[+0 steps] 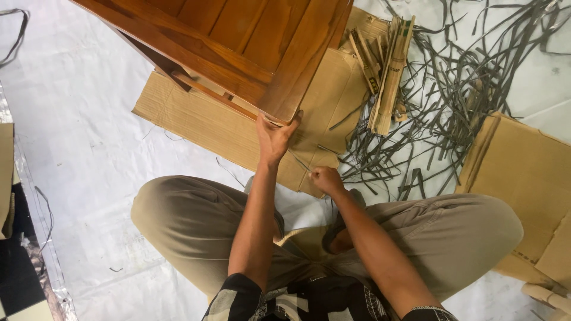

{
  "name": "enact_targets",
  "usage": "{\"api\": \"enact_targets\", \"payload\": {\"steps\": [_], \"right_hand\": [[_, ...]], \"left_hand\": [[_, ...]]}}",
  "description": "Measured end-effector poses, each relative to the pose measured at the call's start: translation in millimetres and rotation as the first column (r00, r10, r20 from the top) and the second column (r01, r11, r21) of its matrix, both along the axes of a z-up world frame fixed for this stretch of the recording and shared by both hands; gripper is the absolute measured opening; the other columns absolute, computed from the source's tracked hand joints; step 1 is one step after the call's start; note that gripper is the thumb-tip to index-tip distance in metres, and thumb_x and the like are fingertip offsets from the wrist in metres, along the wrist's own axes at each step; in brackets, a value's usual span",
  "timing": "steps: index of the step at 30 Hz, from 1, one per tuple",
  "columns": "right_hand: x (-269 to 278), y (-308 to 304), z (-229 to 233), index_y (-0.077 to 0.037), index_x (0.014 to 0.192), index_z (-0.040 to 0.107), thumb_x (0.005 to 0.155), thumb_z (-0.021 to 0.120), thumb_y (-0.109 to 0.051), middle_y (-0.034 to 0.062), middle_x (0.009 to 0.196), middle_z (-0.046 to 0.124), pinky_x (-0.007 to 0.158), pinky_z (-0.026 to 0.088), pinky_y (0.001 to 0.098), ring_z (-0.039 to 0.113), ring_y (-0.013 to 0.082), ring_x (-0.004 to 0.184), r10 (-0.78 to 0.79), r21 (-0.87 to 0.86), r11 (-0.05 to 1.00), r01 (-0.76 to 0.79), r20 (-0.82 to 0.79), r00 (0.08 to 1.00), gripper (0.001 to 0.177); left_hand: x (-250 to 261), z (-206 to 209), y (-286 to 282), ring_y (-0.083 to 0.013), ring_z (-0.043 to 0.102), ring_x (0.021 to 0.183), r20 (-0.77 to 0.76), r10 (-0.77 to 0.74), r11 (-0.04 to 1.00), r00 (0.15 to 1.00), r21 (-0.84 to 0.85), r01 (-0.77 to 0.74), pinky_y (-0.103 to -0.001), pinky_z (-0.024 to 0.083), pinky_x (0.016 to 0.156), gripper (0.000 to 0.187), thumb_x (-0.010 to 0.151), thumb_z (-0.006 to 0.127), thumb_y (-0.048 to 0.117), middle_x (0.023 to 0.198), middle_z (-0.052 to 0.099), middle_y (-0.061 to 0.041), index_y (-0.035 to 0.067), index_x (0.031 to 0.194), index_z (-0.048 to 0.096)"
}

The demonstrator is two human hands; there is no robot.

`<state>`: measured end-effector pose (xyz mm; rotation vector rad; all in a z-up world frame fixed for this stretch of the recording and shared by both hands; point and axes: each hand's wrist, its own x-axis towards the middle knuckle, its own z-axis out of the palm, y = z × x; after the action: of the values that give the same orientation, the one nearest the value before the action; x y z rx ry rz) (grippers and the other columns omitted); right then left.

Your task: Wrapping wooden chair legs with protective cardboard and plastic strips.

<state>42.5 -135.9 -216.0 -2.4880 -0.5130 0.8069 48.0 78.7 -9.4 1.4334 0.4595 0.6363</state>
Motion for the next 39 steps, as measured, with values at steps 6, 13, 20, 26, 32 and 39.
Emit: {"api": "enact_targets", "payload": {"steps": [6,13,20,26,32,39], "right_hand": [[16.4,11.5,58.0,-0.017,0.085,0.079,0.087,0.061,-0.035,0.0146,0.096,0.077,0.097,0.054,0.0492,0.070,0.0398,0.103,0.227,0.082,0.973,-0.217,-0.141,0.964,0.026],[50.6,-4.4,179.2,-0.018,0.098,0.084,0.085,0.066,-0.036,0.0118,0.110,0.079,0.101,0.052,0.0477,0.070,0.0368,0.114,0.145,-0.092,0.978,-0.187,-0.343,0.928,0.029],[81.6,4.9,189.1,-0.003,0.116,0.070,0.111,0.057,-0.023,0.0112,0.091,0.070,0.067,0.061,0.0302,0.068,0.0157,0.071,-0.371,0.499,0.721,0.480,-0.308,0.876,0.025],[90.1,51.3,231.9,-0.003,0.121,0.072,0.103,0.063,-0.014,0.0125,0.077,0.072,0.064,0.054,0.0335,0.068,0.0218,0.071,-0.201,0.635,0.765,0.109,0.075,0.977,0.023],[93.7,81.1,286.1,0.003,0.105,0.069,0.092,0.067,-0.005,0.0282,0.081,0.070,0.057,0.054,0.0530,0.070,0.0494,0.075,0.188,0.536,0.774,-0.337,0.314,0.931,0.016],[101.0,93.0,283.4,0.004,0.103,0.063,0.083,0.088,-0.034,0.0203,0.087,0.068,0.057,0.056,0.0483,0.069,0.0378,0.071,0.296,0.495,0.763,-0.416,0.304,0.906,0.049]], "left_hand": [[0.4,-7.6,1.7,-0.0242,0.069,0.101,0.003,0.012,1.000,1.000,-0.022,-0.012,-0.048,0.055,0.094,0.057,0.069,0.094,0.008,0.105,0.074,-0.017,0.002,0.119,0.068],[2.3,-12.4,0.5,-0.0233,0.067,0.102,0.020,0.024,0.998,0.999,-0.060,-0.023,-0.047,0.053,0.095,0.058,0.066,0.095,0.005,0.104,0.074,-0.017,0.003,0.118,0.069],[0.9,-4.2,0.2,-0.0206,0.066,0.102,0.045,0.024,0.996,0.999,-0.086,-0.021,-0.046,0.053,0.094,0.056,0.066,0.095,0.005,0.104,0.074,-0.016,0.005,0.117,0.070],[3.2,-18.2,0.1,-0.0249,0.064,0.115,0.065,-0.018,0.995,0.998,-0.100,0.024,-0.046,0.051,0.103,0.071,0.067,0.098,0.010,0.118,0.072,-0.018,0.004,0.129,0.064],[-5.5,-0.7,7.9,-0.0346,0.060,0.124,0.044,-0.116,0.989,0.992,-0.085,0.119,-0.052,0.048,0.108,0.079,0.069,0.098,0.010,0.126,0.067,-0.025,-0.002,0.136,0.058],[-9.5,-54.5,13.5,-0.0446,0.038,0.144,0.085,-0.203,0.978,0.975,0.074,0.197,-0.061,0.027,0.122,0.068,0.099,0.057,0.036,0.151,0.045,-0.030,0.001,0.155,0.038]]}}
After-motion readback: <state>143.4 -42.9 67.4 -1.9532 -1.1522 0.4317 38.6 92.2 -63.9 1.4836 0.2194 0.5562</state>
